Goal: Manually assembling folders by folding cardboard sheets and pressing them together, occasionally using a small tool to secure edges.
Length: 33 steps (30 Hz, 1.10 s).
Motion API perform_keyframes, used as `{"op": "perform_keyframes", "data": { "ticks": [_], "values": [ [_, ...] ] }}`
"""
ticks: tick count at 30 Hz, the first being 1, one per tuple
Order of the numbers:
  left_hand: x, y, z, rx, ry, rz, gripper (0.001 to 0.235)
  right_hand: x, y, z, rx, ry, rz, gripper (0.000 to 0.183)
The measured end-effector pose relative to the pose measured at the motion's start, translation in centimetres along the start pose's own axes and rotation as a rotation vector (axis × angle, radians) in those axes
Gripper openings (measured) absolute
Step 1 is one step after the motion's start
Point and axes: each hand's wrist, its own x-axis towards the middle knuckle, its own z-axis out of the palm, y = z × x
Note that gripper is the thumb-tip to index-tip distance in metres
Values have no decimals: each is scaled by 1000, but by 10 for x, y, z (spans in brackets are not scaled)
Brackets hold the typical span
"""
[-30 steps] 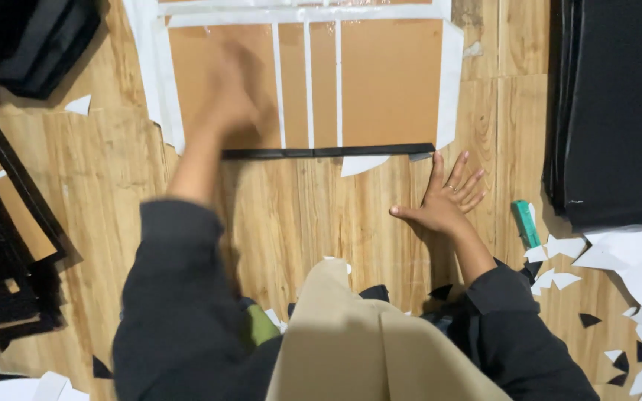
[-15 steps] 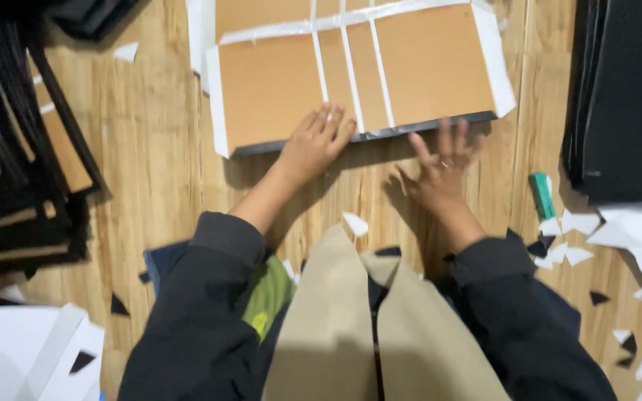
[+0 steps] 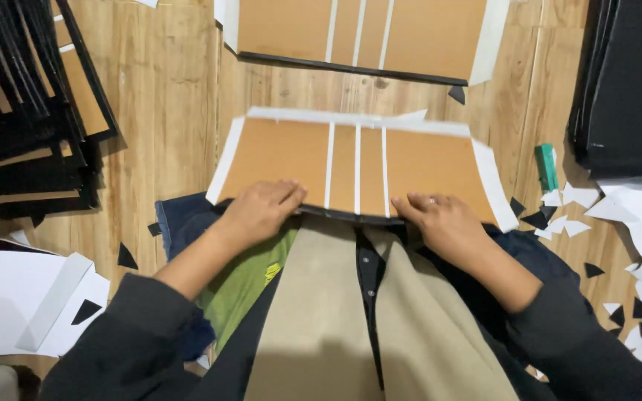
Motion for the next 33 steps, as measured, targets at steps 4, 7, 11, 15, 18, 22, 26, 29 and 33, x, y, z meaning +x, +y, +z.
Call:
{"op": "perform_keyframes", "data": {
  "ticks": [4, 7, 11, 15, 18, 22, 26, 29, 33],
  "values": [
    [16, -1, -27, -150, -137, -61, 21, 6, 7, -39, 103, -219, 31, 44],
    [61, -28, -55, -151, -269, -192, 20, 34, 37, -73, 71, -286, 151, 33],
    [128, -80, -44, 467, 110, -36, 5, 81, 94, -24, -297, 322, 164, 14],
    [157, -74, -21, 828, 280, -218, 17, 106, 92, -7, -433, 515, 294, 70],
    [148, -79, 7, 881, 91, -354, 59, 113, 91, 0, -498, 655, 356, 58],
    [155, -91, 12, 845, 181, -300, 70, 125, 105, -3, -458, 578, 313, 83],
    [163, -99, 10, 747, 128, -267, 66, 133, 112, -2, -464, 463, 316, 97],
    [166, -96, 5, 717, 167, -229, 54, 131, 113, -9, -383, 426, 276, 94],
    [164, -100, 15, 720, 103, -244, 72, 135, 118, 0, -443, 424, 250, 97]
  ]
}}
